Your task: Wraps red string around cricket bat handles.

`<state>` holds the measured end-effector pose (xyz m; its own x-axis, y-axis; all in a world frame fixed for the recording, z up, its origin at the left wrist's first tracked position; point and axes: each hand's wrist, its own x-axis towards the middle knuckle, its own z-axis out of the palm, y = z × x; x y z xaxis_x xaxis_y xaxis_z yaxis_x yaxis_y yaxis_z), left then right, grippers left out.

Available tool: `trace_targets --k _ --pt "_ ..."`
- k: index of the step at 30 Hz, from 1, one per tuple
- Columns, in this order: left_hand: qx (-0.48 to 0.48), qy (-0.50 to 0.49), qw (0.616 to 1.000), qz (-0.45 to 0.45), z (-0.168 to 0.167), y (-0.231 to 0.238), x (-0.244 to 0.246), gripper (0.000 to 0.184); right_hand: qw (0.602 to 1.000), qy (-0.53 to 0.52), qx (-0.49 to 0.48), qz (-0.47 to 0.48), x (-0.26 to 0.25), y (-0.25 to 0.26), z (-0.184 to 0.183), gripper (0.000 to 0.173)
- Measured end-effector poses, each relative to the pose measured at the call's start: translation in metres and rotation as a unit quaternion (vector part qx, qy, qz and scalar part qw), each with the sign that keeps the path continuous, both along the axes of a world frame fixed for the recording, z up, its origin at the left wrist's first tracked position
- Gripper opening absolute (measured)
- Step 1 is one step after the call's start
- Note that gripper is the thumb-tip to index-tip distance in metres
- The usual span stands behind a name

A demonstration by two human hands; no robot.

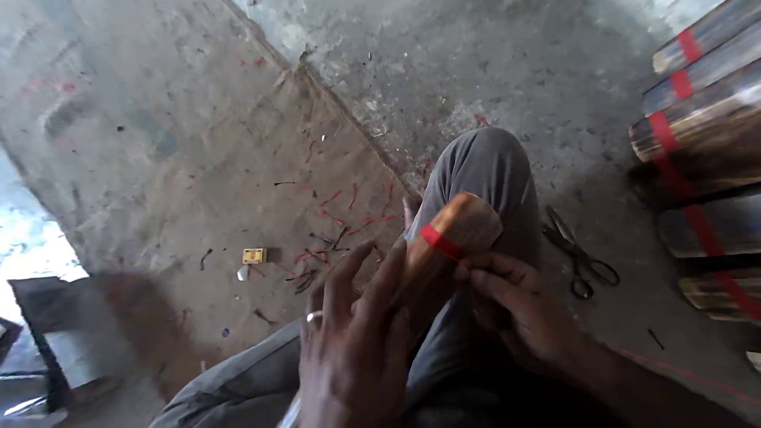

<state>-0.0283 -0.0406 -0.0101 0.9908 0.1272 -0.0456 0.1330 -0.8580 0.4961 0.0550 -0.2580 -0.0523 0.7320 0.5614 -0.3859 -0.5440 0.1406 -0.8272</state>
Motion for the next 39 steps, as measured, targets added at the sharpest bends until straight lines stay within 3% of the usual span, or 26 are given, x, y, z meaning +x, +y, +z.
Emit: trace_targets --k 2,4,7,15,18,21,25,27,28,30,32,34,36,39 --pt "0.149 -0.011 0.988 0.034 -0.019 -0.030 -0.012 0.074 0.999 0.009 -0.035 0.001 0.001 0.005 -0.001 0.024" --pt "0.227 0.034 0.972 0.053 -0.049 -0.050 -0.017 0.092 0.998 0.031 -0.049 -0.005 -0.002 0.005 -0.005 0.022" --pt "0.242 0.029 0.968 0.059 -0.070 -0.051 -0.017 0.093 0.995 0.053 -0.083 -0.024 -0.020 -0.014 -0.017 0.021" --pt "0.221 0.053 0.973 0.046 -0.060 -0.040 -0.013 0.100 0.992 0.084 -0.072 -0.062 -0.033 -0.044 -0.028 0.020" --pt "0.138 0.089 0.986 0.023 -0.041 -0.026 -0.011 0.102 0.996 0.062 -0.049 -0.032 -0.027 -0.040 -0.020 0.020" --pt "-0.026 0.194 0.981 -0.018 -0.008 -0.005 -0.008 0.107 0.999 0.044 -0.004 -0.002 -0.018 -0.031 -0.001 0.018" --pt "-0.299 0.338 0.891 -0.056 0.022 0.020 -0.002 0.099 0.997 0.032 0.070 0.016 -0.013 -0.020 0.019 0.017" --pt "-0.368 0.354 0.858 -0.056 0.021 0.027 -0.003 0.085 0.996 0.039 0.078 0.026 -0.011 -0.017 0.020 0.018" --pt "-0.375 0.340 0.861 -0.042 0.018 0.031 -0.005 0.077 0.996 0.050 0.062 0.026 -0.010 -0.015 0.018 0.019" --pt "-0.295 0.238 0.925 -0.002 0.019 0.033 -0.013 0.066 0.998 0.064 0.019 0.015 -0.007 -0.012 0.011 0.019" --pt "-0.080 0.107 0.991 0.014 0.024 0.023 -0.017 0.065 0.997 0.074 0.001 0.014 -0.005 -0.010 0.003 0.020" --pt "0.099 0.031 0.995 0.005 0.014 -0.007 -0.019 0.070 0.996 0.085 -0.012 0.013 -0.004 -0.008 -0.003 0.020" --pt "0.228 0.029 0.973 0.004 -0.010 -0.040 -0.020 0.089 0.996 0.084 -0.032 0.003 -0.005 -0.004 -0.005 0.020" --pt "0.316 0.012 0.949 0.019 -0.036 -0.053 -0.018 0.081 0.994 0.095 -0.061 -0.017 -0.011 -0.012 -0.008 0.019"
